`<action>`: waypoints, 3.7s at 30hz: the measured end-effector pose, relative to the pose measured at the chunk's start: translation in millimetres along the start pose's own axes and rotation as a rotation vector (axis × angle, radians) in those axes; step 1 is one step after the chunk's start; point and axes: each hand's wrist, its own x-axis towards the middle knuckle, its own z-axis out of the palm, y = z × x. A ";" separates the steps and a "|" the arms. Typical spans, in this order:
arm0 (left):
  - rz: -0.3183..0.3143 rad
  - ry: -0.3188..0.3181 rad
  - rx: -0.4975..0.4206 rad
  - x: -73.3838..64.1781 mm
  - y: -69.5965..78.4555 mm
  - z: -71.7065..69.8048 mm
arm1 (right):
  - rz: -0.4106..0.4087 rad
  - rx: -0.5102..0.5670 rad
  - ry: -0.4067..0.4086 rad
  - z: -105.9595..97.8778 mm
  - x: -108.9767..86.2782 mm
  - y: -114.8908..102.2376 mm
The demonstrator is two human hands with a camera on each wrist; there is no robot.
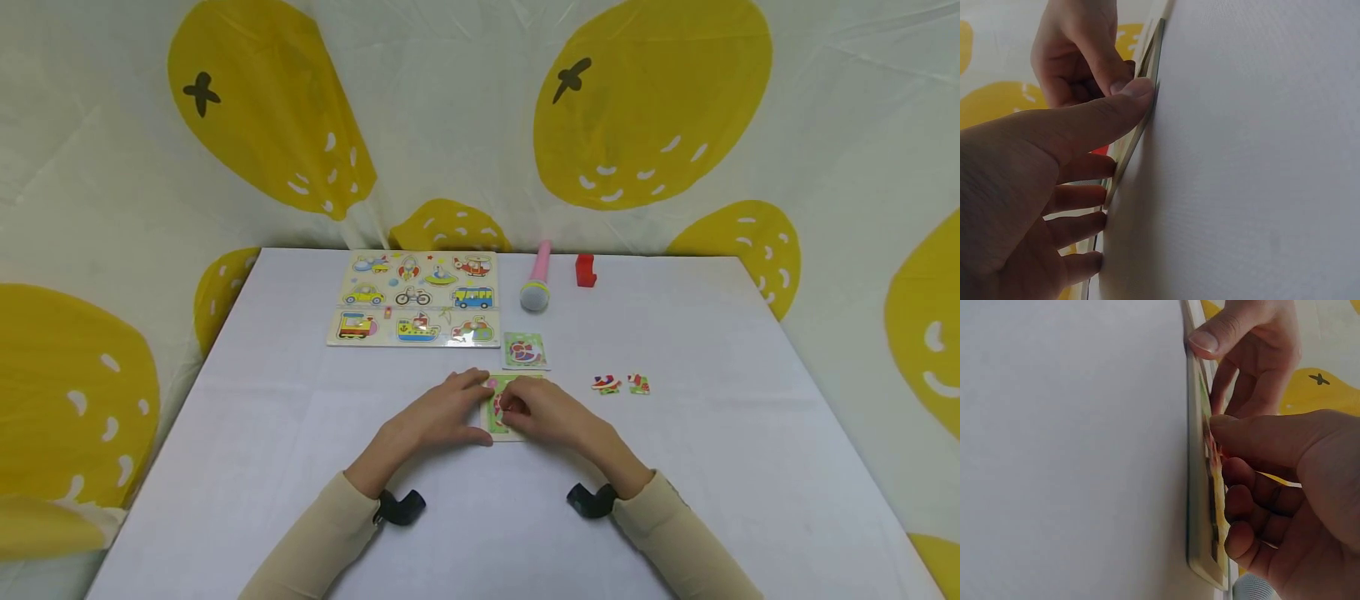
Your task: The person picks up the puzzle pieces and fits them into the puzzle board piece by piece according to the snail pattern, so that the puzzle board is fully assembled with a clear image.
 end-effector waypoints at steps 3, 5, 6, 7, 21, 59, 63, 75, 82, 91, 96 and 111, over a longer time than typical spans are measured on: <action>-0.006 -0.007 0.004 0.2 0.8 -0.8 | 0.012 0.002 0.019 -6.4 -2.2 2.0; -0.005 -0.010 0.008 0.3 1.2 -1.6 | 0.018 0.004 0.035 -11.7 -3.7 4.9; -0.005 -0.012 0.012 0.4 1.3 -1.9 | 0.019 0.005 0.043 -14.3 -4.4 6.8; -0.003 -0.011 0.014 0.5 1.2 -2.0 | 0.020 0.005 0.052 -16.5 -4.7 9.3; -0.002 -0.020 0.003 0.8 1.9 -1.3 | 0.118 -0.007 0.085 -46.6 -18.8 30.7; -0.029 -0.022 -0.001 -0.1 2.6 0.1 | 0.258 -0.061 0.062 -77.4 -58.5 97.1; -0.027 -0.023 -0.001 0.3 2.3 0.0 | 0.267 -0.051 0.041 -77.5 -56.9 98.5; -0.022 -0.015 -0.005 -0.5 2.1 -0.4 | 0.315 -0.031 0.056 -76.5 -56.2 97.0; -0.033 -0.022 -0.011 -0.4 2.4 -0.1 | 0.282 -0.036 0.079 -76.5 -57.0 92.0; -0.029 -0.018 -0.010 -0.7 2.0 -0.5 | 0.265 0.009 0.093 -78.3 -52.1 71.1; -0.018 -0.009 -0.008 -1.2 1.6 -0.5 | 0.207 0.004 0.091 -74.8 -46.2 62.0; -0.035 -0.019 -0.018 -1.3 3.0 -1.4 | 0.083 0.053 -0.002 -54.5 -28.5 36.3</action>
